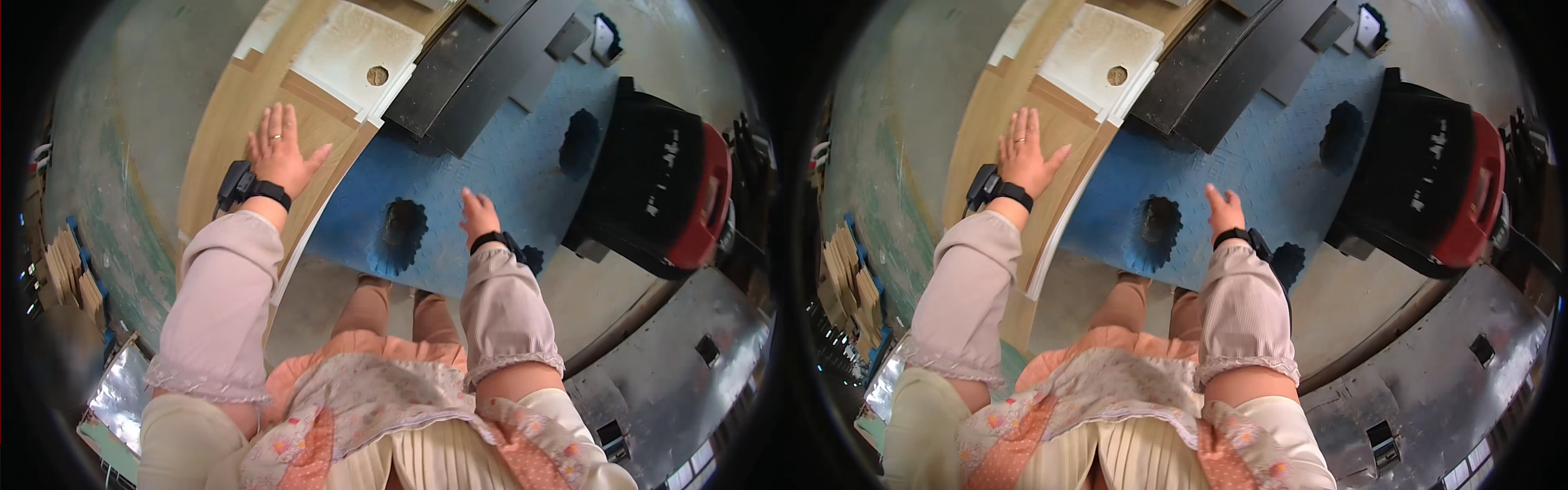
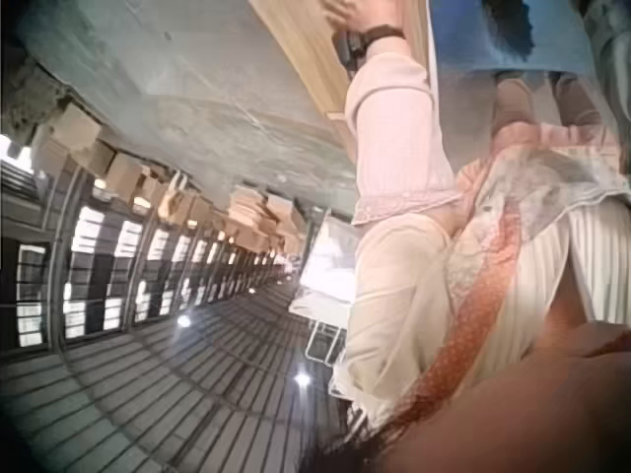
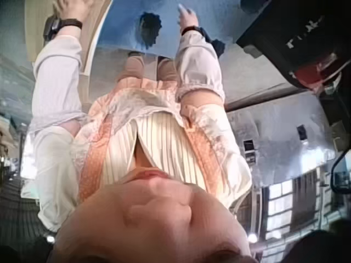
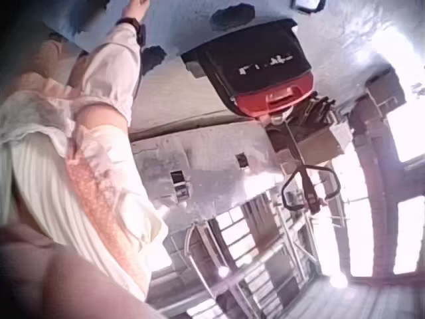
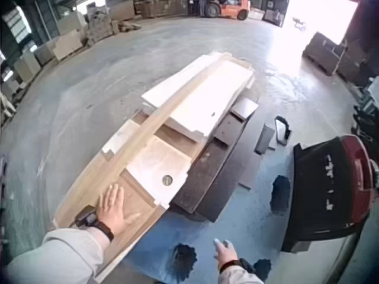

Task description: Moving wooden and composite furniture panels from a pallet jack and shop floor into a large metal container.

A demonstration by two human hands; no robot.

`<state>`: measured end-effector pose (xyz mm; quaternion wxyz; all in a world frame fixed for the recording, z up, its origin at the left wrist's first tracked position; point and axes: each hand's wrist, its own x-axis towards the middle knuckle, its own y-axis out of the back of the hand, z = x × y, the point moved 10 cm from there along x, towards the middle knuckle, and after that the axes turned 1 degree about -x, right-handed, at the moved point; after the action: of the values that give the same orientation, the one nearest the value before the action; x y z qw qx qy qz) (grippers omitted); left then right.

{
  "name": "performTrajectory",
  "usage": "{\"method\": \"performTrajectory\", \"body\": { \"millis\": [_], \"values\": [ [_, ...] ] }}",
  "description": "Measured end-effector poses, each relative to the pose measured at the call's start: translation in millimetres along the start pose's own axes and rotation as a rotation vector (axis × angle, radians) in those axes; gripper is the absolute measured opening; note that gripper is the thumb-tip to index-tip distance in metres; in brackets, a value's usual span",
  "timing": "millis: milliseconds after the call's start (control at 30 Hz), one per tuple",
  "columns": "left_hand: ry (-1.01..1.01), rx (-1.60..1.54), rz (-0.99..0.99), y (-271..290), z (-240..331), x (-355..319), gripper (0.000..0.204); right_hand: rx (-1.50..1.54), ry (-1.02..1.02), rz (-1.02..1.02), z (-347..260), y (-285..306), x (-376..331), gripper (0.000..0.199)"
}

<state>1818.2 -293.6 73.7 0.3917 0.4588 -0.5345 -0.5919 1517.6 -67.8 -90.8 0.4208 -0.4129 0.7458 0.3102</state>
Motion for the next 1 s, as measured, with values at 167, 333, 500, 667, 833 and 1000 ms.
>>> {"method": "performTrajectory", "body": {
  "millis": [167, 333, 500, 667, 833, 1000],
  "values": [
    [-0.058, -0.006, 0.094, -41, -6, -8, 0.089, 0.488, 0.05, -0.022, -27, -21, 97, 0.084],
    [-0.075, -0.079, 0.065, -34, -3, -8, 0.085, 0.946, 0.136, -0.171, -37, -62, 128, 0.041],
    [-0.081, -0.059, 0.019, -35, -2, -8, 0.082, 1.002, 0.042, 0.054, -11, -56, 132, 0.045],
    [-0.076, -0.081, -0.002, -36, -3, -5, 0.084, 0.904, 0.201, -0.111, -31, -53, 137, 0.055],
    [-0.078, -0.082, -0.023, -39, -3, -7, 0.085, 1.501, 0.12, 0.096, -17, -91, 123, 0.063],
    [-0.084, -0.084, -0.015, -37, -4, -6, 0.084, 1.578, 0.069, 0.199, -22, -89, 125, 0.069]
  ]
}}
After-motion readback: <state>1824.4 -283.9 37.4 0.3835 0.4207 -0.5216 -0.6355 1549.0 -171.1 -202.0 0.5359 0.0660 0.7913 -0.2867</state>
